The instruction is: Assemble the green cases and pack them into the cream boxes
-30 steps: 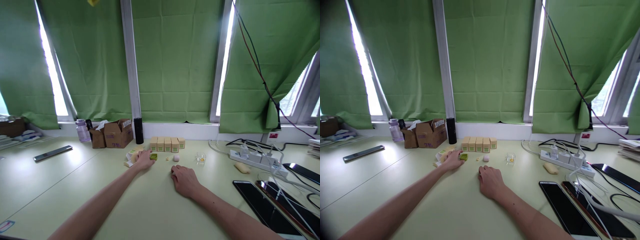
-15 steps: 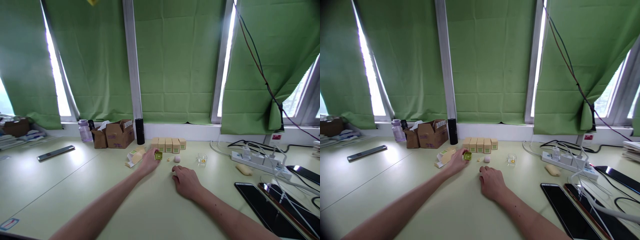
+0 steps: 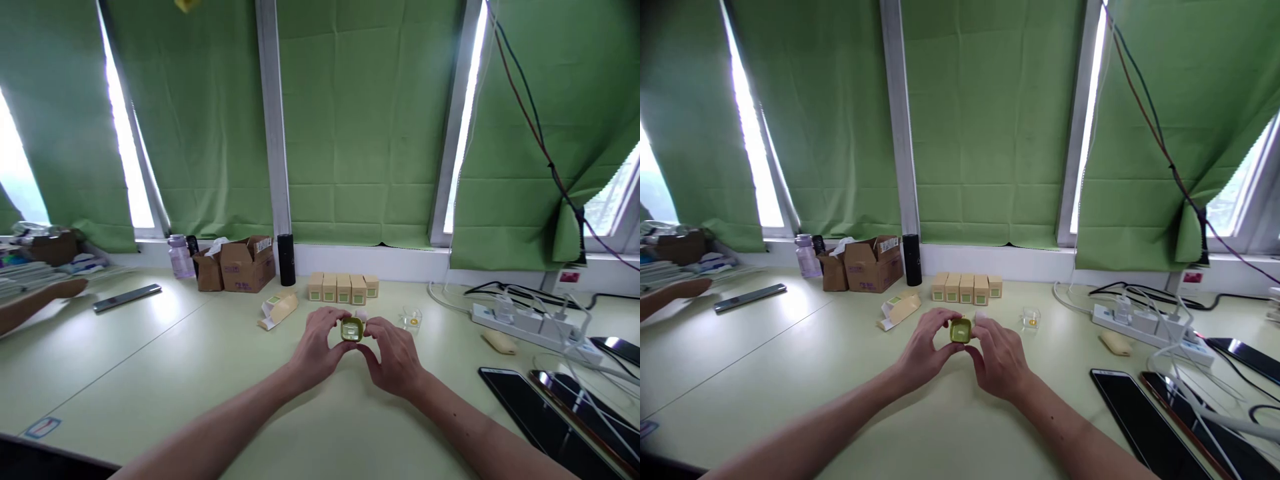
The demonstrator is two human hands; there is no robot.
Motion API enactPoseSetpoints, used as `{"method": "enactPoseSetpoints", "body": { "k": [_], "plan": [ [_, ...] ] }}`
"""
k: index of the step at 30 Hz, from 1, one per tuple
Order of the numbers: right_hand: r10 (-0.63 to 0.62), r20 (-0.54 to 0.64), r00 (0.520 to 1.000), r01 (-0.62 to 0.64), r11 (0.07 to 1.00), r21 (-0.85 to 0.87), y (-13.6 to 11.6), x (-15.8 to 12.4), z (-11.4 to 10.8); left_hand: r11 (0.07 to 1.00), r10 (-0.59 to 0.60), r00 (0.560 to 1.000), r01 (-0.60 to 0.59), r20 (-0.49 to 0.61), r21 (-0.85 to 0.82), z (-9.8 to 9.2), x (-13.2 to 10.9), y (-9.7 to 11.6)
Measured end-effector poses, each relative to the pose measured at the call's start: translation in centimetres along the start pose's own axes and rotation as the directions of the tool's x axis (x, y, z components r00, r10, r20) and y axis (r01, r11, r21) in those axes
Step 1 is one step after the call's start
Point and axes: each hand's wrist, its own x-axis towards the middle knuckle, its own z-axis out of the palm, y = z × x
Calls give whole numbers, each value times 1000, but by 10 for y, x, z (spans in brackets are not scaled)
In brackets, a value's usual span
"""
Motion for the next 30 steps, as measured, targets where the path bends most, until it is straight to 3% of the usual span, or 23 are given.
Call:
{"method": "enactPoseSetpoints", "body": {
  "k": [5,11,16,26,30],
  "plan": [
    [-117,-72,990,117,993,-11,-5,7,-3,997,-1,1000,1,1,-72,3,-4,-5],
    [-103,-43,994,100,993,-59,-6,7,-4,934,-224,971,239,86,-264,6,0,-5],
    [-71,-4,997,70,996,-57,-5,5,-1,847,-288,933,353,215,-397,7,4,-8],
    [-35,24,999,35,999,-2,-5,6,-1,812,-322,909,410,265,-415,12,0,-14],
    [74,58,996,-79,992,93,-5,6,-2,860,-265,947,317,180,-400,6,0,-14]
  ]
}}
